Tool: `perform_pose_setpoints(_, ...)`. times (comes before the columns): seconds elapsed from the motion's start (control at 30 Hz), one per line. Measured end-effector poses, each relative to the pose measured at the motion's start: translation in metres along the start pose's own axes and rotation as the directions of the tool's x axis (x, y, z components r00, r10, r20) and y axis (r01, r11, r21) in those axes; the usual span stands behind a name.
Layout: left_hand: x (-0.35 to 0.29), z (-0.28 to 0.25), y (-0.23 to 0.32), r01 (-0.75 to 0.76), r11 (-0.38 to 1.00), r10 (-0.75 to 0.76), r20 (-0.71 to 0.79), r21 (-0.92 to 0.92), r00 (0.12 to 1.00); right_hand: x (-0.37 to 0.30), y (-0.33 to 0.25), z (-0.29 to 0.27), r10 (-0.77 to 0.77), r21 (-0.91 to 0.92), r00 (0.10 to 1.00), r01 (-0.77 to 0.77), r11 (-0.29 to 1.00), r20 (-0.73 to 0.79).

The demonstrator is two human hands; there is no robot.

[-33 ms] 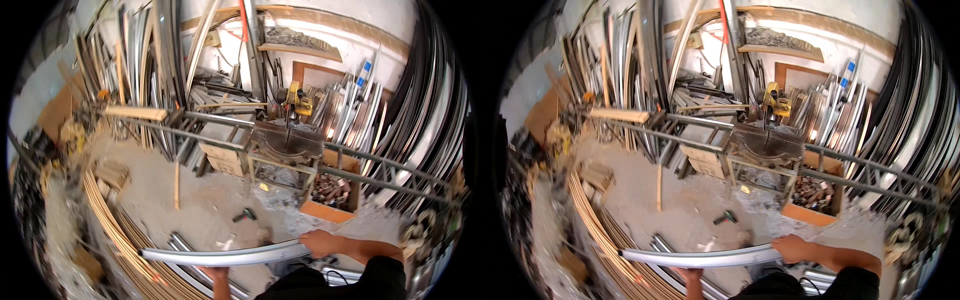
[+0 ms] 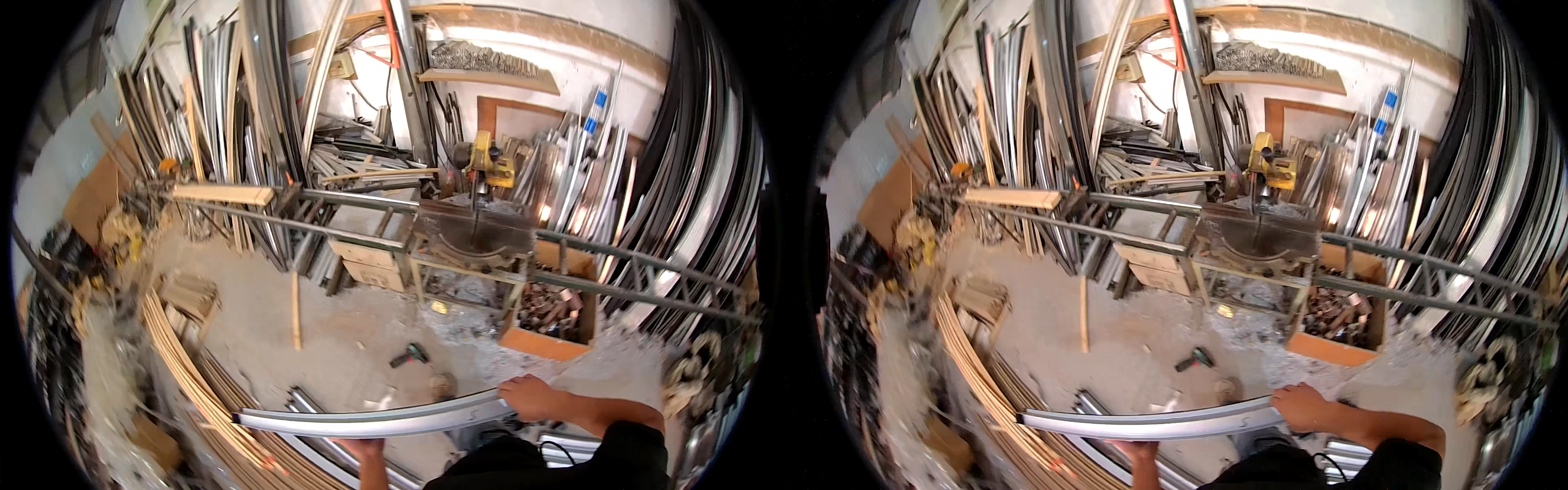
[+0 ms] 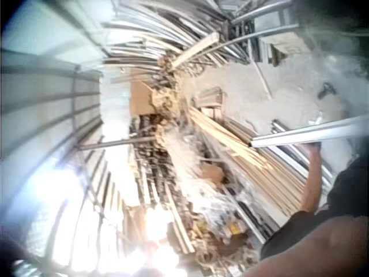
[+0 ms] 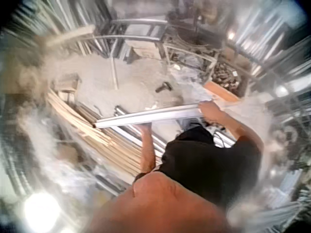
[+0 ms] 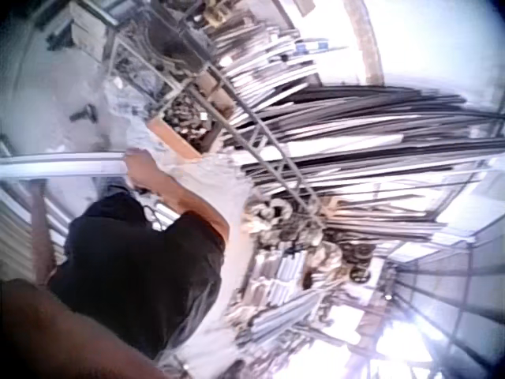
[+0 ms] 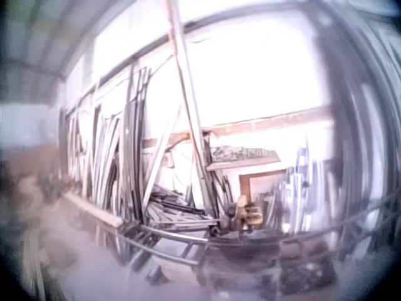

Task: The person repeatedly picks up long metal profiles, places them on a chop saw, cuts them to length, and stacks the cut pieces on the floor. The process is repeated multiple times throughout the clip.

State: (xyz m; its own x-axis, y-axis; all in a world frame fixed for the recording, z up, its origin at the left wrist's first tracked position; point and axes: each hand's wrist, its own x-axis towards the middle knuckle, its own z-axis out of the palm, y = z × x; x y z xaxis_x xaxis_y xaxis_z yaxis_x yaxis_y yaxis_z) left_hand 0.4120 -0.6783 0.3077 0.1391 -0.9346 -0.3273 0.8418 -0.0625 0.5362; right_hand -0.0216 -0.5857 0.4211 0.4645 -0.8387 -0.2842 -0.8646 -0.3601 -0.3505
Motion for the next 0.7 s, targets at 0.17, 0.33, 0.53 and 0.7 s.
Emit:
perform_pose_setpoints(0.17, 0.111, 0.09, -0.011, 0.103, 0.992, -0.096, -0.094, 0.079, 0.991, 0.094, -0.016, -0.027, 0.32, 0.092, 0.941, -0.311, 0.946, -0.113)
perform_pose_setpoints(0.33, 0.293, 0.1, -0.044, 0.211, 0.968, -0.195, -0.123, 0.137, 0.973, 0.248, -0.008, -0.014, 0.371, 0.378, 0.896, -0.265, 0.887, -0.245)
perform_pose_setpoints(0.53, 0.522, 0.197, -0.128, 0.517, 0.735, -0.532, -0.1, 0.438, 0.841, 0.386, 0.087, -0.035, 0.695, 0.475, 0.715, -0.589, 0.654, -0.069)
perform_pose_setpoints(0.7, 0.655, 0.177, -0.121, 0.454, 0.355, -0.706, -0.084, 0.818, 0.703, 0.474, 0.124, -0.033, 0.77, 0.443, 0.609, -0.647, 0.62, -0.189)
